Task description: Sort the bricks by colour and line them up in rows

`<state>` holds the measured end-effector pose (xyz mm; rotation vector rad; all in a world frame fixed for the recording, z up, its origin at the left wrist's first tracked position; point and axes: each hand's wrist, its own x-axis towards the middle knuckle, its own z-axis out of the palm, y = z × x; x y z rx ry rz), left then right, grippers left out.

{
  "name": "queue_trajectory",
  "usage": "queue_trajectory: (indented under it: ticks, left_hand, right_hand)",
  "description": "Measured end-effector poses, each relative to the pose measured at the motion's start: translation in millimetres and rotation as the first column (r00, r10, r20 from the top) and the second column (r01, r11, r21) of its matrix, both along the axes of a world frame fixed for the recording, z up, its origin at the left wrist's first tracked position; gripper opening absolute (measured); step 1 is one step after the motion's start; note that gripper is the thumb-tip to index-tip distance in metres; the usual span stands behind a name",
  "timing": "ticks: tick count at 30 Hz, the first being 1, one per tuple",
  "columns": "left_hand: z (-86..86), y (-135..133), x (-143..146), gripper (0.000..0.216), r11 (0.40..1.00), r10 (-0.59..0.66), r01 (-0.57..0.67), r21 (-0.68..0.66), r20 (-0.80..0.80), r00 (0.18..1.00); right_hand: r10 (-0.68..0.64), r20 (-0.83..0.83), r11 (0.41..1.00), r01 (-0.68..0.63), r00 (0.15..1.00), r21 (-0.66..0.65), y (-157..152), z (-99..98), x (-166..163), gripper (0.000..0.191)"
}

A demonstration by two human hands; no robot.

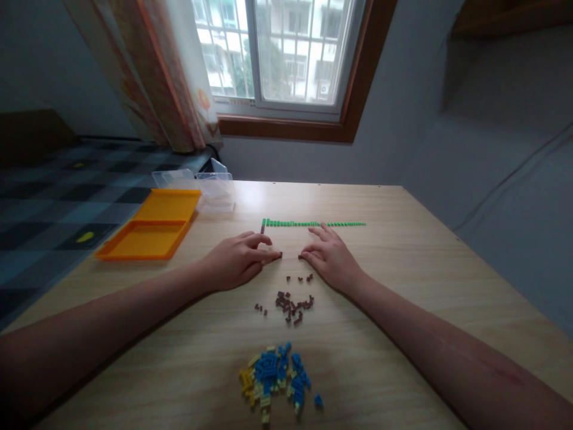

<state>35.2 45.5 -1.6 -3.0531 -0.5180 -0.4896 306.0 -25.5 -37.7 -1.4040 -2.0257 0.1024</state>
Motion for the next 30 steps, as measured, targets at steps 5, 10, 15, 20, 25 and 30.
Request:
queue_trajectory:
  ticks: [5, 10, 15, 20, 25, 30]
  left_hand:
    - [1.2, -1, 1, 0.039, 1.0, 0.004, -0.004, 0.003, -0.023, 1.0]
    - [0.7, 0, 0, 0.038, 1.0, -0.008, 0.008, 0.002, -0.007, 1.0]
    - [0.1, 0, -1, 0.036, 1.0, -0.018, 0.018, 0.002, -0.004, 1.0]
    - [-0.9, -1, -1, 0.032, 0.999, -0.029, 0.028, 0.016, 0.025, 0.999]
    - [0.0, -3, -3, 0.035, 0.999, 0.003, -0.005, 0.035, 0.064, 0.998]
    - [2.5, -2, -6, 0.023, 0.994, 0.1, -0.102, 0.038, 0.05, 0.994]
  right_hand:
    - [-0.011, 0.022, 0.993, 0.008, 1.0, 0.12, -6, 7.6, -4, 0.016]
    - [0.012, 0.041, 0.994, -0.016, 0.999, 0.104, -10, 12.2, -6, 0.012]
    - [0.07, 0.054, 0.992, -0.075, 0.996, 0.098, -6, 8.8, -5, 0.011]
    - [0.103, 0.077, 0.985, -0.113, 0.992, 0.133, -2, 5.8, -5, 0.013]
    - [0.038, -0.028, 0.983, -0.032, 0.999, 0.179, -8, 8.0, -7, 0.013]
    - [0.045, -0.078, 0.999, -0.044, 0.996, 0.022, -18, 12.8, -11, 0.016]
